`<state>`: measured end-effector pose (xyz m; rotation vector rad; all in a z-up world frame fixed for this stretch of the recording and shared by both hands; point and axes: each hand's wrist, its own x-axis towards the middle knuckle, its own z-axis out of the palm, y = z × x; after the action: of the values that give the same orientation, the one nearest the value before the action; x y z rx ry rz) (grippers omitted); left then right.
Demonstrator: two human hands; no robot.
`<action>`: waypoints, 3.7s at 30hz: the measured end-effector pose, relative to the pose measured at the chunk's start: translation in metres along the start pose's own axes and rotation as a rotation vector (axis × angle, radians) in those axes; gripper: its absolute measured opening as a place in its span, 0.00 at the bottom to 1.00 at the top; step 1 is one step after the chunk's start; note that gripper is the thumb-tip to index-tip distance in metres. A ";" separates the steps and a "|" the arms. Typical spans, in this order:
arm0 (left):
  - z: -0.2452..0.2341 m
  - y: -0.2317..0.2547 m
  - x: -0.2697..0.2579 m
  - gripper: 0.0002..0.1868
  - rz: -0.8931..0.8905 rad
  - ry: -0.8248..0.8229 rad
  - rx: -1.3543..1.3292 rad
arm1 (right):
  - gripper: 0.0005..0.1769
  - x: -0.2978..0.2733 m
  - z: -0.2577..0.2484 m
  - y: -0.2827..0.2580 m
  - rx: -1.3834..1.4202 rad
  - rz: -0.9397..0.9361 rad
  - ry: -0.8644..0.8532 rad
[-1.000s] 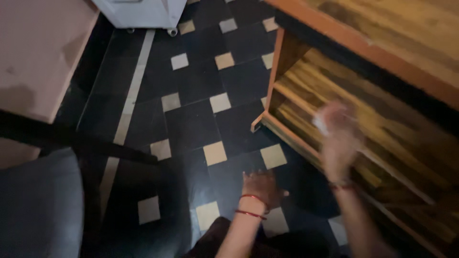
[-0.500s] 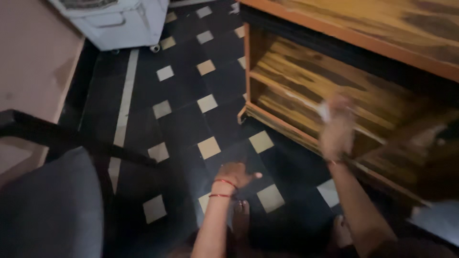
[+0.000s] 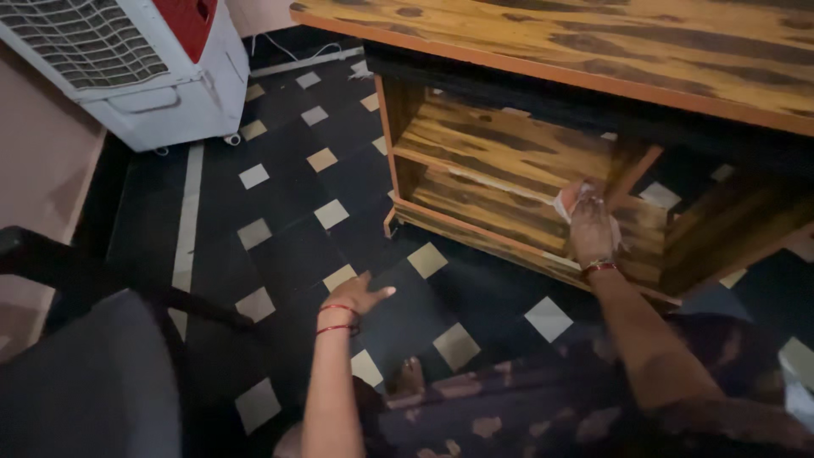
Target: The person wipes down the top, sides, and internal shelves of a wooden stand using a cloth.
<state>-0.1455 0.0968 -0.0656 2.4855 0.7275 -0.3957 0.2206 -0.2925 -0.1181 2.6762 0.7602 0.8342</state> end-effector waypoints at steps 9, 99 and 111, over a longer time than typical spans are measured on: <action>0.005 -0.019 -0.048 0.50 0.011 0.004 -0.023 | 0.38 -0.035 0.000 -0.008 0.444 0.095 0.049; -0.044 0.113 0.016 0.46 -0.167 0.156 0.034 | 0.23 -0.053 0.098 -0.116 0.587 0.224 0.066; 0.006 0.141 0.069 0.48 -0.055 -0.049 0.122 | 0.43 0.078 0.193 -0.375 0.537 -0.075 -0.245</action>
<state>-0.0102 0.0206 -0.0430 2.5637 0.7741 -0.5342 0.2351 0.0503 -0.3752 3.0989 1.1433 0.2968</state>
